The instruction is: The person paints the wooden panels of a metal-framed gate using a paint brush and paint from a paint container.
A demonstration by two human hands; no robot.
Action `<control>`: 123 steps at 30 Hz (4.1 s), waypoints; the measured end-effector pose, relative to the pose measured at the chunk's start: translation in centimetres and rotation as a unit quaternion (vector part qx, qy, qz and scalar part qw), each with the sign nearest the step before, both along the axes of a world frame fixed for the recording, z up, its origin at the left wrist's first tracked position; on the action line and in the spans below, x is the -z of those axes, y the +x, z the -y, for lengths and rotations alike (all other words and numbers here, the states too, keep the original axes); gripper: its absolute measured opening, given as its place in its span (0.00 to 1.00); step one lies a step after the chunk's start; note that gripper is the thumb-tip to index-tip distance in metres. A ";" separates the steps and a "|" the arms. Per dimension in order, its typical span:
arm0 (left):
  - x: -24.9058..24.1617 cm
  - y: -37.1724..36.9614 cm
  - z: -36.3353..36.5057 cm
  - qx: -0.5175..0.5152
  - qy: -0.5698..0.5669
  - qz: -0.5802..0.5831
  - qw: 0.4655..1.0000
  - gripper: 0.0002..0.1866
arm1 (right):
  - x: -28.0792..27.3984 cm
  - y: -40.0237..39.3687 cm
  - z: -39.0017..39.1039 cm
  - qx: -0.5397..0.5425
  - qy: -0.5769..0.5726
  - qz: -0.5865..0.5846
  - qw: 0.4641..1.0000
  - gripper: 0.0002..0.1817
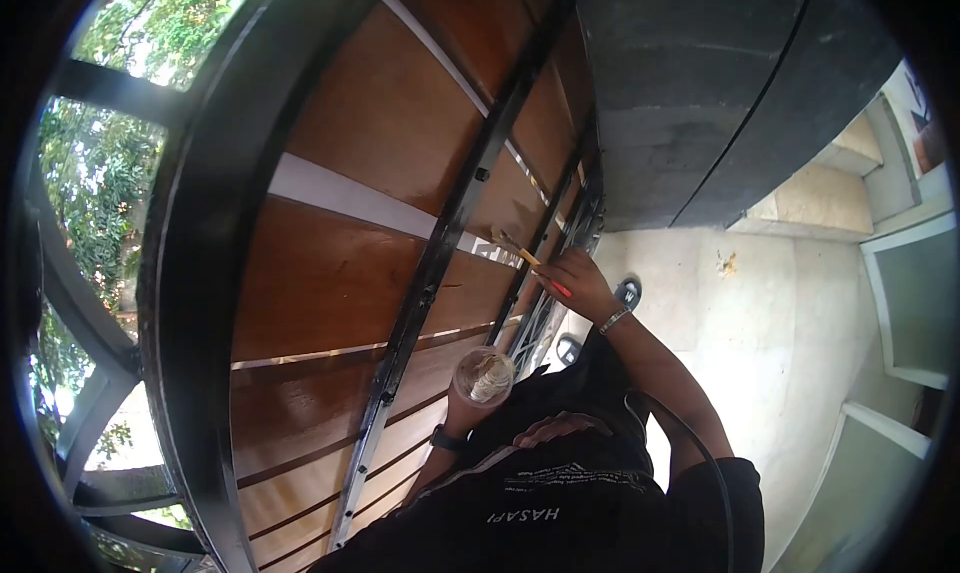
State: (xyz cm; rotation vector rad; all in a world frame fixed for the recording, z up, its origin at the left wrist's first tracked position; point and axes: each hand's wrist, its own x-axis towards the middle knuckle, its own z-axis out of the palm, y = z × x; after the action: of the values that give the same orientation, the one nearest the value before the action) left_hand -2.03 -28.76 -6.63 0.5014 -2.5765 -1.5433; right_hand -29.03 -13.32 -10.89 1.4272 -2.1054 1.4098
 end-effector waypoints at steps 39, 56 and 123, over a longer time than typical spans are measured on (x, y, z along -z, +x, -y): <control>-1.2 0.9 -0.4 -0.103 0.163 -0.206 0.959 0.41 | 4.0 0.1 -11.1 0.153 -0.106 0.473 0.861 0.19; -2.0 1.4 -2.0 -0.059 0.133 -0.135 0.980 0.37 | -1.4 -0.5 4.2 0.129 -0.114 0.471 0.865 0.21; -5.8 5.5 2.8 0.057 0.057 -0.037 0.996 0.37 | -4.2 2.9 3.6 0.133 -0.342 0.481 0.796 0.21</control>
State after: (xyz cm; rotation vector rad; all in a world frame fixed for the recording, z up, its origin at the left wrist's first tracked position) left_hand 3.45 -31.55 -0.87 0.3060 -2.5127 -1.7183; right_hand -26.15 -16.92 -6.72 0.0675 -1.6859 2.7047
